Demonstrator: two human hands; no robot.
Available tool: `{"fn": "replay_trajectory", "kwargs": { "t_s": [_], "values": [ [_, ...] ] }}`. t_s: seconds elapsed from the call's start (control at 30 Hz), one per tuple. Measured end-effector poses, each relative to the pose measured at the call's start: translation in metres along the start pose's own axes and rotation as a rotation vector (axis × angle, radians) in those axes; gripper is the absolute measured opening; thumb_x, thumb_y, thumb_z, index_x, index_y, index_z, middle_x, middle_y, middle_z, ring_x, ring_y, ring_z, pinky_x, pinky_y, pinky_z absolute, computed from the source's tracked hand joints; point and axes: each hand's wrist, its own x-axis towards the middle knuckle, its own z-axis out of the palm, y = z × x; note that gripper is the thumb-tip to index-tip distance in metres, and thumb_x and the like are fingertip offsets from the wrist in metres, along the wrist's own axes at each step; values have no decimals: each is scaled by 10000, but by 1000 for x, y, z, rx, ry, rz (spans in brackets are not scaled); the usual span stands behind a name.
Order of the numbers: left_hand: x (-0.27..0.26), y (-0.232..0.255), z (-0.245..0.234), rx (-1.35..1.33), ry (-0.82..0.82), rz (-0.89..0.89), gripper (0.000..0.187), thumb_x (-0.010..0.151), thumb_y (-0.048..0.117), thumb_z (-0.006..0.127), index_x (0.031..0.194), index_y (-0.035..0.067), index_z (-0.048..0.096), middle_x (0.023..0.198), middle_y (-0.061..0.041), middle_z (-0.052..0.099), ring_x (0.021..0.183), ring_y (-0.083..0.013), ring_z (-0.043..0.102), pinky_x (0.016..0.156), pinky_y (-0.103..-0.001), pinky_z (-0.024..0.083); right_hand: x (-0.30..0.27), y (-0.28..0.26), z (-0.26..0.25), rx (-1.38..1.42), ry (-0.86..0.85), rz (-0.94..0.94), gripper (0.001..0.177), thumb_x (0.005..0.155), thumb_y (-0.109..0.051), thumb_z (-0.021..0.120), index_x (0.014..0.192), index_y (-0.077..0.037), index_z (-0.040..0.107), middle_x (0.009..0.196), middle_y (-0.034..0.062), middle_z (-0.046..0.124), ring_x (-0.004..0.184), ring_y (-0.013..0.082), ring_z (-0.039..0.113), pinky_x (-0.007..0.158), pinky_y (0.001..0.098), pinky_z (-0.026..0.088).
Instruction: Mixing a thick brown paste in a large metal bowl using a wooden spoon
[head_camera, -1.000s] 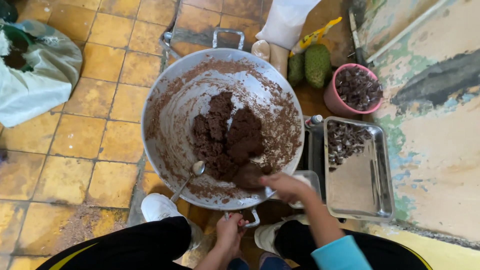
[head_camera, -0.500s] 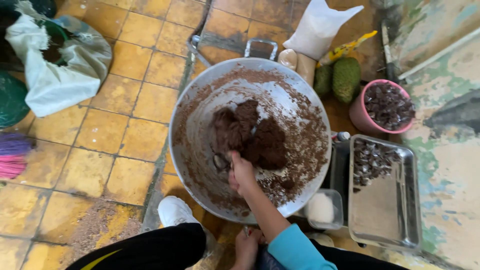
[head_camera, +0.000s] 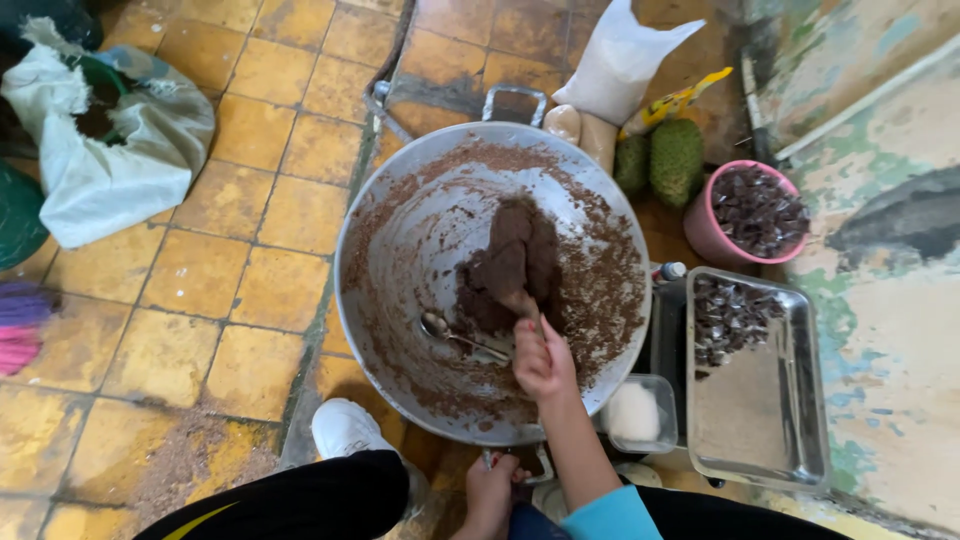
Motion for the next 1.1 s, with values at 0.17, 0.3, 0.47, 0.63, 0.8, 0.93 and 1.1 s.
{"fn": "replay_trajectory", "kwargs": {
  "t_s": [0.17, 0.3, 0.47, 0.63, 0.8, 0.93, 1.1],
  "values": [
    [5, -6, -2, 6, 15, 68, 84, 893, 2, 633, 823, -44, 626, 655, -154, 597, 628, -260, 623, 621, -353, 487, -54, 32, 38, -299, 97, -28, 363, 1104, -427, 442, 955, -104, 511, 587, -61, 355, 372, 38, 222, 293, 218, 180],
    [-7, 2, 3, -85, 2, 48, 67, 926, -17, 597, 871, -51, 578, 702, -142, 534, 624, -228, 514, 720, -397, 547, -53, 116, 131, -1212, 655, -619, 465, 1170, -360, 357, 846, -46, 475, 480, -41, 355, 289, 70, 229, 227, 221, 175],
    [-2, 1, 1, -114, -23, 70, 62, 917, -49, 594, 863, -75, 580, 735, -155, 527, 627, -237, 498, 726, -430, 555, -9, 79, 131, -1612, 1008, -593, 443, 1098, -467, 456, 942, -63, 550, 498, -35, 374, 335, 89, 263, 286, 256, 195],
    [9, -7, -1, -145, -3, 74, 25, 895, -79, 599, 891, -99, 615, 759, -168, 560, 612, -233, 502, 680, -406, 551, 14, 70, 101, -2020, 1185, -318, 696, 1011, -613, 336, 1421, -109, 586, 510, -42, 352, 371, 101, 280, 359, 280, 219],
    [-50, 47, 18, -3, 24, -134, 55, 987, 9, 573, 958, -32, 551, 759, -128, 497, 694, -238, 514, 781, -430, 523, 1, 21, 36, -2602, 964, -321, 578, 1036, -496, 405, 963, 23, 647, 842, 149, 676, 734, 307, 620, 714, 430, 502],
    [-19, 14, 7, -166, -41, 6, 51, 930, -58, 578, 883, -48, 562, 749, -134, 500, 623, -217, 480, 771, -432, 556, -8, 33, 37, -2702, 973, -296, 584, 1044, -492, 390, 959, 27, 645, 879, 186, 693, 766, 352, 646, 742, 444, 527],
    [-24, 16, 4, -144, -97, -19, 86, 923, 20, 613, 847, 32, 574, 695, -105, 542, 673, -216, 563, 729, -378, 492, -26, 36, 43, -2890, 1311, -323, 602, 1027, -550, 430, 969, 16, 626, 910, 265, 717, 803, 484, 683, 746, 549, 538]
  ]
}}
